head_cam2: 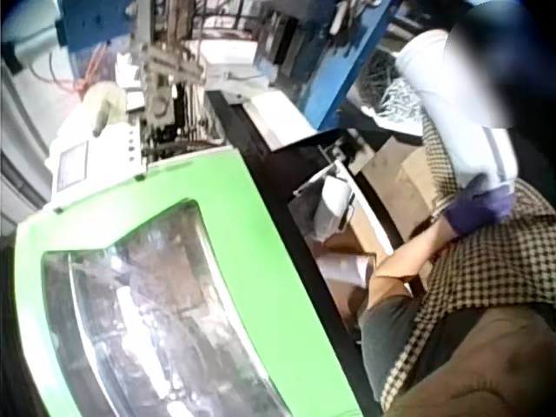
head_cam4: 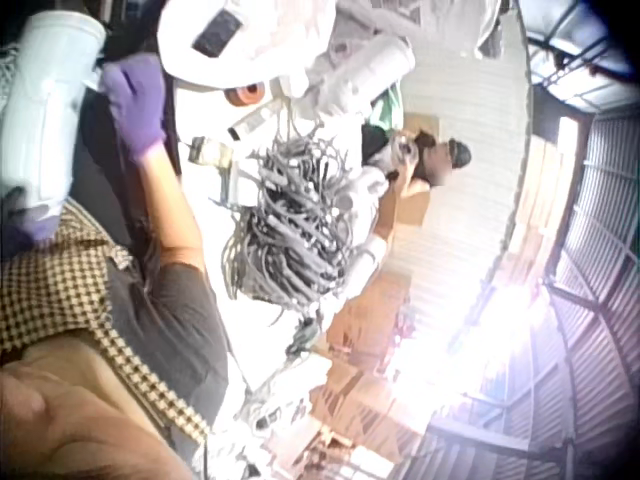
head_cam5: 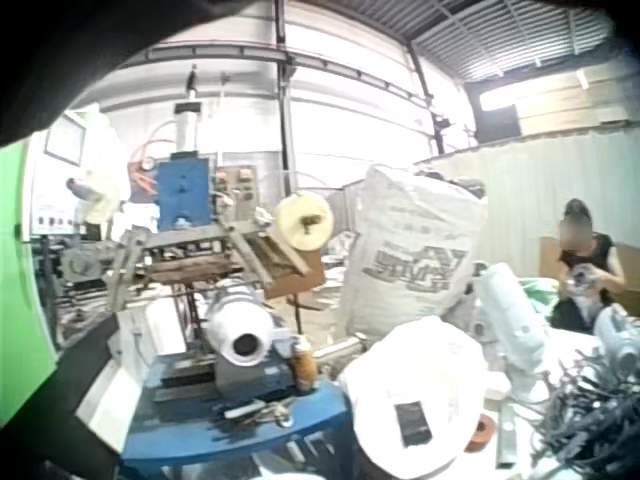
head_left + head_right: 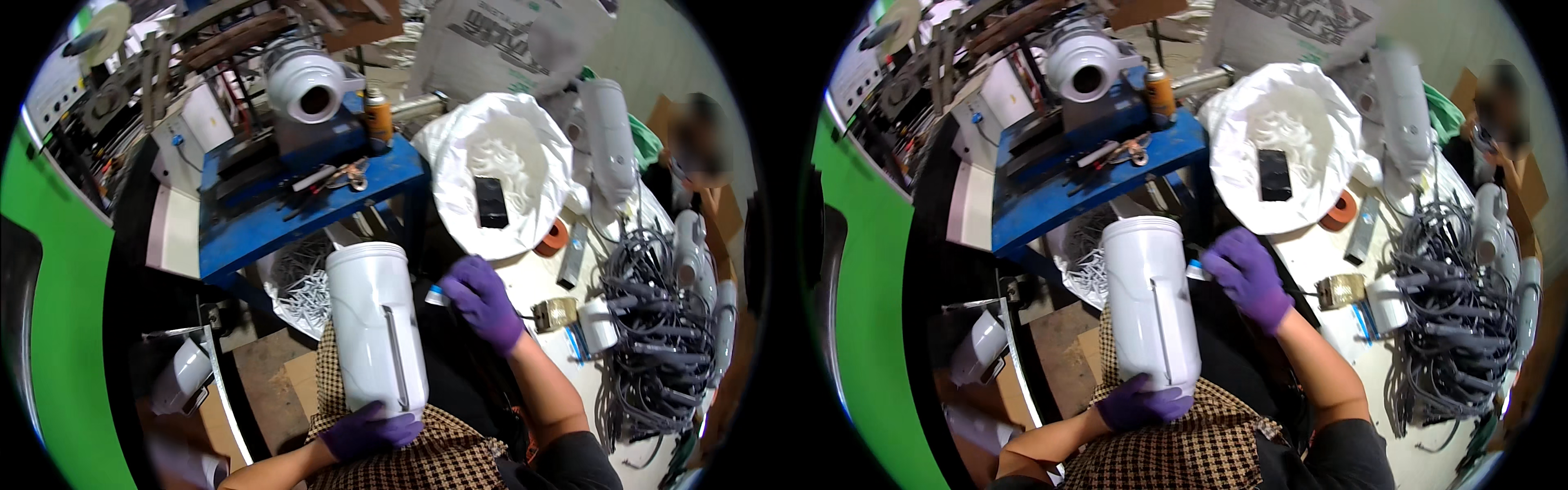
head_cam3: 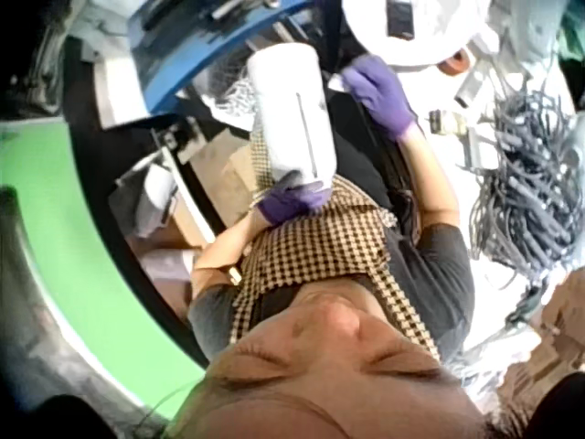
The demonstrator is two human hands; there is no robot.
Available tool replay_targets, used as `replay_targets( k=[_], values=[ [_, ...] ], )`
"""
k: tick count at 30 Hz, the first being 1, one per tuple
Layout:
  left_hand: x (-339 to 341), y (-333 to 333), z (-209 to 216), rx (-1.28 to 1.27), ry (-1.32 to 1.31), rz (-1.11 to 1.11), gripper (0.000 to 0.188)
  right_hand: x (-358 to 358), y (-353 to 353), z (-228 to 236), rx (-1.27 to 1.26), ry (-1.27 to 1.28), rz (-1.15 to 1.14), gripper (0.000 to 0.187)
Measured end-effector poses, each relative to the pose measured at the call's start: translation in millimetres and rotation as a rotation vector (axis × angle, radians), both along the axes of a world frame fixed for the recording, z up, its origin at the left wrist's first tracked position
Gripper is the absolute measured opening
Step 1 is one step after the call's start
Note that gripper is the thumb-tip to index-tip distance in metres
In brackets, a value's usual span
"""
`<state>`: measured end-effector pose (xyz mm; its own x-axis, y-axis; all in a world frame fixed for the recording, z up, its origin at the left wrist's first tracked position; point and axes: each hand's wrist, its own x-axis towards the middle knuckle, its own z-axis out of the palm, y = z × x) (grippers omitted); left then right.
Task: The person repeatedly picks up white plastic containers and attaches grey handles to them. They then place the assembled units into a green bin. The process is repetitive and performed one at a time.
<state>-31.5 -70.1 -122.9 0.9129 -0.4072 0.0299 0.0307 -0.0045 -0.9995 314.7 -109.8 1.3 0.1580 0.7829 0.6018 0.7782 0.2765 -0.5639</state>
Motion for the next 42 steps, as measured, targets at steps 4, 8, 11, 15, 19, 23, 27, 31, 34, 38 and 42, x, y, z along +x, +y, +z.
replay_targets(
  k=[4, 8, 11, 15, 19, 23, 27, 31, 34, 38, 42],
  values=[
    [1.3, 3.5, 5.5, -0.348, 0.132, -0.108, 0.059, -15.4, 90.1, -6.0, -0.212, 0.195, 0.203, 0.019],
    [-1.6, 7.4, 17.7, -1.405, 0.326, -0.121, 0.051, -30.6, 106.0, -24.0, -0.291, 0.211, 0.168, 0.020],
    [-8.6, 13.4, 36.8, -1.545, 0.380, -0.010, 0.053, -33.6, 109.2, -37.0, -0.211, 0.068, 0.035, 0.021],
    [-38.8, 28.3, 69.0, -1.845, 0.024, 0.063, 0.055, -33.3, 123.3, -51.0, -0.129, 0.211, -0.062, 0.060],
    [-63.9, 28.7, 89.8, -3.131, -0.489, -0.470, 0.092, -45.0, 131.3, -48.0, -0.431, 0.639, -0.160, 0.069],
    [-63.5, 15.2, 102.3, -3.145, -1.022, -0.586, 0.092, -47.9, 155.5, -5.8, -0.239, 0.400, 0.028, 0.066],
    [-52.4, 7.6, 116.3, -2.996, -1.348, -0.606, 0.091, -6.5, 239.8, 72.4, -0.112, -0.096, -0.216, 0.068],
    [-50.5, 16.9, 128.1, -2.829, -1.508, -0.729, 0.091, 11.9, 287.5, 107.6, -0.140, -0.377, -0.392, 0.043],
    [-58.6, 50.2, 147.1, -2.671, -1.569, -0.830, 0.086, -7.2, 204.5, 69.8, 0.320, -0.364, -0.245, 0.025],
    [-55.8, 109.7, 187.0, -2.382, -1.421, -0.479, 0.081, -52.4, -3.4, -33.4, 0.384, -0.552, -0.297, 0.038],
    [23.5, 163.5, 227.8, -1.976, -1.120, -0.147, 0.071, -97.7, -124.7, -112.2, 0.196, -0.558, -0.205, 0.029]
  ],
)
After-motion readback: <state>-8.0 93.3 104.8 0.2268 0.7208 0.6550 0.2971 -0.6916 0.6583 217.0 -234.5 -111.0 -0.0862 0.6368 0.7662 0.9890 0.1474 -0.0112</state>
